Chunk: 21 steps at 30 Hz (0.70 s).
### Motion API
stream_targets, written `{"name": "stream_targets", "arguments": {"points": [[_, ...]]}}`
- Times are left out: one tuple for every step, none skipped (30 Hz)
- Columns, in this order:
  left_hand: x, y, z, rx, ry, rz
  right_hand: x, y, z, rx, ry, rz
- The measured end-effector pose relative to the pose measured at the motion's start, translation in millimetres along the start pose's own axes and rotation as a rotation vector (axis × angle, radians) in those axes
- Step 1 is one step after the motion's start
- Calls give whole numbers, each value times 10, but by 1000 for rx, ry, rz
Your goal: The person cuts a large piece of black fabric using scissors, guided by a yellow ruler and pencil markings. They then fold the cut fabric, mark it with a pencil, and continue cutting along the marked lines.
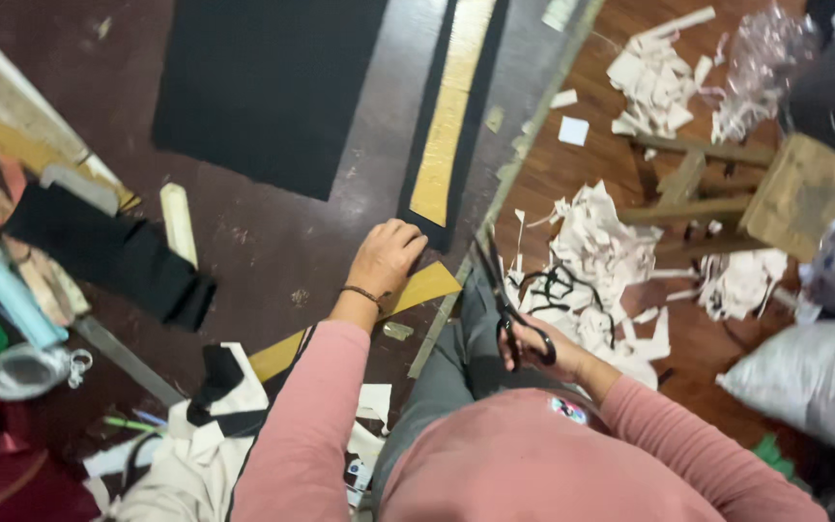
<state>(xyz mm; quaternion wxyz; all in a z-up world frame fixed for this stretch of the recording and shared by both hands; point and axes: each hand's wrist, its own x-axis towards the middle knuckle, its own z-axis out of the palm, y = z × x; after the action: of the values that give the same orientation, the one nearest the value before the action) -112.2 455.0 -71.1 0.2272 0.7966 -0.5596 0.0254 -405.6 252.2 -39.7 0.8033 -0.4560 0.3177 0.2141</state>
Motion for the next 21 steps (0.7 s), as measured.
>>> {"name": "stream_targets", "arguments": {"points": [[30, -2, 46, -5, -8, 26, -47, 76, 61, 19, 15, -13], [61, -7, 93, 20, 17, 45, -86, 149, 124, 26, -15, -9], [77, -7, 133, 46, 42, 60, -124, 217, 189, 32, -49, -2], [111, -17, 186, 42, 33, 80, -96, 293, 220, 50, -38, -12], [125, -4, 244, 48, 64, 85, -90, 383, 254, 101, -46, -29], [138, 7, 303, 53, 95, 91, -79, 470, 290, 152, -54, -47], [170, 24, 238, 51, 88, 107, -37, 560, 306, 166, -48, -57], [202, 37, 173, 32, 84, 103, 9, 647, 327, 211, -63, -55], [206, 80, 106, 11, 76, 92, 22, 745, 349, 256, -80, -47], [233, 86, 91, 7, 67, 102, 65, 753, 361, 269, -75, -50], [238, 88, 65, 2, 47, 77, 109, 767, 386, 292, -84, -61], [242, 87, 32, -2, 28, 51, 154, 778, 419, 316, -93, -73], [270, 75, 39, 1, 27, 58, 179, 773, 435, 319, -94, -80], [298, 59, 40, 47, 22, 12, 205, 765, 457, 346, -102, -82], [318, 55, 43, 90, 16, -36, 216, 758, 476, 372, -108, -81], [425, 58, -65, 92, 16, -31, 251, 736, 470, 375, -108, -85], [509, 79, -179, 70, -51, -55, 262, 729, 475, 388, -117, -82], [593, 100, -295, 49, -118, -79, 271, 720, 482, 402, -125, -80], [588, 81, -294, 51, -117, -75, 273, 691, 507, 402, -126, -85], [587, 62, -294, 42, -190, -89, 274, 658, 530, 404, -133, -74], [591, 51, -290, 30, -263, -101, 266, 627, 550, 408, -139, -64]]}}
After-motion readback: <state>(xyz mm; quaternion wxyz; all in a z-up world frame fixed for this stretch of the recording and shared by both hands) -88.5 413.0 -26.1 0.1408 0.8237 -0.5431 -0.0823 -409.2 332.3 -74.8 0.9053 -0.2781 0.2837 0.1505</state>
